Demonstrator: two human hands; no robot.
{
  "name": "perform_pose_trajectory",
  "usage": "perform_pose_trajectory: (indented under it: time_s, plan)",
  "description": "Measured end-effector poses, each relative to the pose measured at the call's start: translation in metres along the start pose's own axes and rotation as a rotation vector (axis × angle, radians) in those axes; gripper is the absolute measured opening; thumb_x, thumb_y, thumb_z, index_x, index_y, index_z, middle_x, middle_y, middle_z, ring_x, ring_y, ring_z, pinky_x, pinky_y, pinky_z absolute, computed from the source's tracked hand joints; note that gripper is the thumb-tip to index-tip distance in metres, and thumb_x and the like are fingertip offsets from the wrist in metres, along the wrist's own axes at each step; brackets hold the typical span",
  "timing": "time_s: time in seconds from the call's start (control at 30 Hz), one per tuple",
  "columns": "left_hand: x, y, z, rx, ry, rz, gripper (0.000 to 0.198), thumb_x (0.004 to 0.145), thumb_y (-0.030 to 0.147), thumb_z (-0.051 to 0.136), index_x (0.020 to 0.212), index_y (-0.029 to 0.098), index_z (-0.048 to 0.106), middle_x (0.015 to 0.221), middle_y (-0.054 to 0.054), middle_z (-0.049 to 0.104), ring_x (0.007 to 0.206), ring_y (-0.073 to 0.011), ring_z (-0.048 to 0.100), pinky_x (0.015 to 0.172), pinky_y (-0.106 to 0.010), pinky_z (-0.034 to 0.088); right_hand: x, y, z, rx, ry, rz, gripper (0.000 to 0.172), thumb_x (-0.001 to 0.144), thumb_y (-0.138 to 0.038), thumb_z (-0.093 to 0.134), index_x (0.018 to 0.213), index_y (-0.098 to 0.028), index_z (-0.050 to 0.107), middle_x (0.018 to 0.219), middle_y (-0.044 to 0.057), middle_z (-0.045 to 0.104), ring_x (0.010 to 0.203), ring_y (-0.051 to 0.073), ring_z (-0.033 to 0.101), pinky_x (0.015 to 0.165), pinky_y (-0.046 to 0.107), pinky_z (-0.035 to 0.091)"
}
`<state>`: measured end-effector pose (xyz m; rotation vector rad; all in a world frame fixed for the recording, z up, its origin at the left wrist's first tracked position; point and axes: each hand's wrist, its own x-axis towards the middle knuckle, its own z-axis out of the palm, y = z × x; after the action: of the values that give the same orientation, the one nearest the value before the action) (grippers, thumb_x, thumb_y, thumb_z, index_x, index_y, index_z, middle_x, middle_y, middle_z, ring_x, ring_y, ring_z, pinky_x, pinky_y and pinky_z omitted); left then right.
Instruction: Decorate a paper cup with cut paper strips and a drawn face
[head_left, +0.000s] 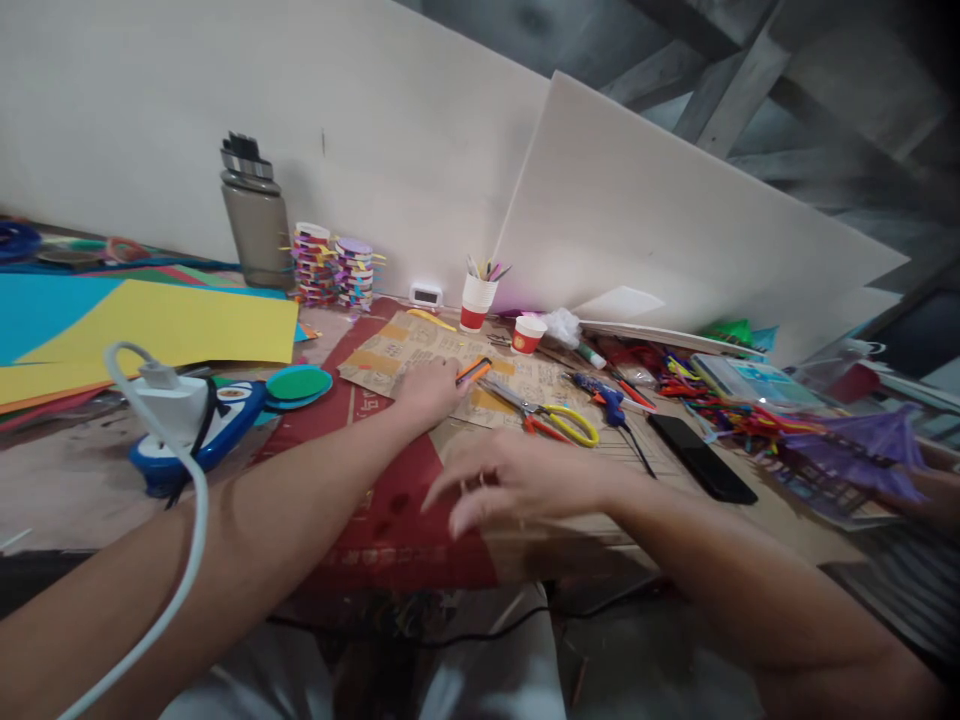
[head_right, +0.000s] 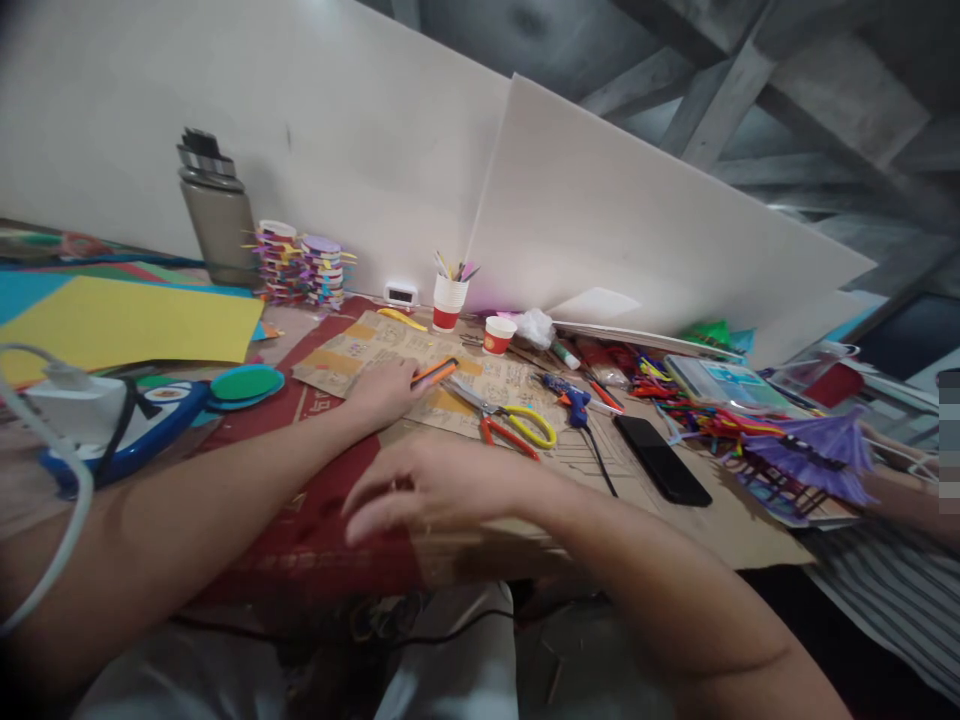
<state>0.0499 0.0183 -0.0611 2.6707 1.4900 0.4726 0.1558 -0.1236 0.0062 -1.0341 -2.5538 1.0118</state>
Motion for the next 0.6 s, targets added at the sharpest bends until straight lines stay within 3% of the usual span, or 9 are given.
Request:
perform_pose_trajectory:
  time_s: [0.07, 0.13, 0.2, 0.23, 0.3, 0.33, 0.47, 0.6]
  plan:
    - [0.0, 0.001, -0.001, 0.002, -0.018, -0.02, 0.05, 0.093, 0.055, 0.037, 0.11, 0.016, 0.064, 0.105, -0.016, 0.069, 0.096, -0.0304, 0.065, 0.081, -0.039, 0.047, -0.001, 0.029, -0.021, -0.075, 0.243, 0.102, 0.023, 0.091, -0.034, 0.06, 0.1, -0.019, 0.075, 0.097, 0.004, 0.075, 0.086, 0.015, 0.066, 0.08, 0.024, 0.047]
    - [0.0, 0.001, 0.0, 0.002, -0.021, -0.027, 0.051, 0.093, 0.056, 0.036, 0.11, 0.016, 0.064, 0.106, -0.016, 0.069, 0.097, -0.0308, 0.065, 0.08, -0.039, 0.048, -0.007, 0.065, -0.05, -0.239, 0.531, 0.317, 0.021, 0.089, -0.026, 0.059, 0.098, -0.017, 0.076, 0.089, 0.004, 0.075, 0.078, 0.015, 0.064, 0.076, 0.026, 0.047]
    - [0.0, 0.0, 0.002, 0.004, -0.005, -0.022, 0.053, 0.093, 0.057, 0.035, 0.108, 0.016, 0.064, 0.107, -0.017, 0.069, 0.096, -0.0316, 0.065, 0.079, -0.04, 0.048, -0.015, 0.102, -0.081, -0.427, 0.678, 0.557, 0.021, 0.088, -0.024, 0.059, 0.097, -0.014, 0.076, 0.091, 0.006, 0.075, 0.082, 0.016, 0.065, 0.077, 0.026, 0.047]
    - [0.0, 0.0, 0.002, 0.003, -0.001, -0.02, 0.054, 0.093, 0.058, 0.033, 0.107, 0.016, 0.064, 0.107, -0.017, 0.069, 0.095, -0.0319, 0.065, 0.078, -0.041, 0.048, -0.02, 0.117, -0.094, -0.522, 0.676, 0.693, 0.022, 0.088, -0.023, 0.059, 0.098, -0.014, 0.076, 0.094, 0.007, 0.075, 0.085, 0.017, 0.065, 0.078, 0.026, 0.047]
    - [0.0, 0.0, 0.003, -0.002, 0.0, -0.018, 0.056, 0.093, 0.059, 0.032, 0.106, 0.016, 0.064, 0.106, -0.017, 0.069, 0.093, -0.032, 0.066, 0.077, -0.041, 0.048, -0.028, 0.142, -0.116, -0.688, 0.552, 0.956, 0.024, 0.089, -0.024, 0.056, 0.102, -0.018, 0.075, 0.103, 0.007, 0.074, 0.094, 0.019, 0.065, 0.081, 0.026, 0.047]
    - [0.0, 0.0, 0.003, -0.004, 0.0, -0.019, 0.056, 0.093, 0.059, 0.031, 0.106, 0.016, 0.064, 0.105, -0.016, 0.069, 0.093, -0.0319, 0.066, 0.077, -0.041, 0.048, -0.03, 0.152, -0.123, -0.706, 0.519, 1.017, 0.023, 0.088, -0.023, 0.057, 0.101, -0.019, 0.076, 0.105, 0.008, 0.074, 0.096, 0.02, 0.066, 0.082, 0.027, 0.047]
    - [0.001, 0.0, 0.003, -0.005, 0.0, -0.014, 0.051, 0.094, 0.056, 0.034, 0.105, 0.017, 0.064, 0.104, -0.015, 0.069, 0.094, -0.0313, 0.065, 0.078, -0.042, 0.047, -0.027, 0.177, -0.135, -0.748, 0.398, 1.143, 0.019, 0.081, -0.021, 0.065, 0.096, -0.023, 0.076, 0.113, 0.01, 0.072, 0.108, 0.028, 0.062, 0.091, 0.041, 0.046]
    - [0.001, 0.0, 0.003, -0.017, -0.004, -0.013, 0.048, 0.094, 0.054, 0.035, 0.105, 0.017, 0.064, 0.104, -0.015, 0.069, 0.095, -0.0314, 0.065, 0.08, -0.043, 0.047, -0.015, 0.191, -0.137, -0.8, 0.311, 1.166, 0.019, 0.077, -0.017, 0.067, 0.092, -0.023, 0.077, 0.111, 0.009, 0.073, 0.114, 0.031, 0.059, 0.103, 0.051, 0.036]
